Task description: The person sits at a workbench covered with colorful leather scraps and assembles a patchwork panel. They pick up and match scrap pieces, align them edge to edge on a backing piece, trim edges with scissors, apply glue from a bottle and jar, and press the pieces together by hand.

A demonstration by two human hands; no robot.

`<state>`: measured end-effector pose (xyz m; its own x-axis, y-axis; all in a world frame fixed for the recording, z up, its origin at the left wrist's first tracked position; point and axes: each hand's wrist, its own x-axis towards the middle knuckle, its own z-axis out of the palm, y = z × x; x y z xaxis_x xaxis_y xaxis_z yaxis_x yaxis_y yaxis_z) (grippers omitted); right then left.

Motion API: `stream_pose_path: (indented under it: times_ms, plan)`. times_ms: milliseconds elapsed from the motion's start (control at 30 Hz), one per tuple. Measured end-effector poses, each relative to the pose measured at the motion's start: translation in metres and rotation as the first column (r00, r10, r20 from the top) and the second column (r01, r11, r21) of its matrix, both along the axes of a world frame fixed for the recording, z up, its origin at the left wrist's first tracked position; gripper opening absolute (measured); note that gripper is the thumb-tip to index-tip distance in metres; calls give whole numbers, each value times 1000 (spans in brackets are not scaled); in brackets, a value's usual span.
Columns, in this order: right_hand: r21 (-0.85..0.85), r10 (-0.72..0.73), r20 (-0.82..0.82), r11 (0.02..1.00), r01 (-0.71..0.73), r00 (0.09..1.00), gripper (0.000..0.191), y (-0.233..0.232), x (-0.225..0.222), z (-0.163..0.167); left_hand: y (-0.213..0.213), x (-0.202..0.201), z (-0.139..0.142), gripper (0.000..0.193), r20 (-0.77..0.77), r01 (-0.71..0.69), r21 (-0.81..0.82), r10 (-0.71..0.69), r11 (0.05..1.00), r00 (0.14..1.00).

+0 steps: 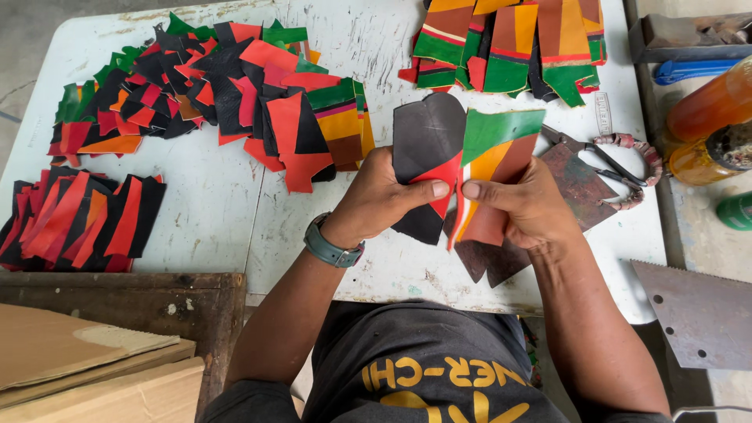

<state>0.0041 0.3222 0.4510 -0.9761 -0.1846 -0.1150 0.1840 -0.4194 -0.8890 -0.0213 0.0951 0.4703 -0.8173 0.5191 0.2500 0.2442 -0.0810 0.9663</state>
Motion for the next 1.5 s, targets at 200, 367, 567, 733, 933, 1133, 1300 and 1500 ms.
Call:
stream_pose_path:
  times_ms: [200, 367, 567, 733, 933, 1133, 1300, 1500]
  plan:
    - [180, -82, -140, 978, 106, 987, 43, -1, 3, 4, 2, 2, 5, 27, -101, -73, -70, 66, 995, 993]
    - [163, -79, -141, 981, 102, 987, 44, -3, 3, 9, 4, 3, 9, 29, -60, -97, -96, 92, 991, 994]
    - [238, -103, -188, 960, 147, 977, 40, -10, 3, 11, 4, 4, 5, 34, -175, -164, -90, 146, 982, 974]
    - [412, -171, -191, 880, 237, 967, 27, -23, 3, 4, 12, 3, -7, 33, -72, -250, -231, 239, 940, 968]
    - [258, -238, -128, 929, 264, 963, 30, -23, -9, 9, -1, -7, -8, 36, 306, 53, 141, -94, 989, 947]
    - [150, -68, -89, 985, 81, 994, 38, -7, -2, 11, 2, 3, -31, 31, 262, -60, 179, 11, 982, 965]
    - [153, -47, -100, 986, 62, 994, 44, -3, 3, 7, 2, 3, -35, 22, 205, -91, 150, 59, 985, 977]
    - [287, -92, -187, 947, 144, 978, 43, -7, 2, 8, 5, 6, -28, 24, 185, -93, 175, 60, 980, 981]
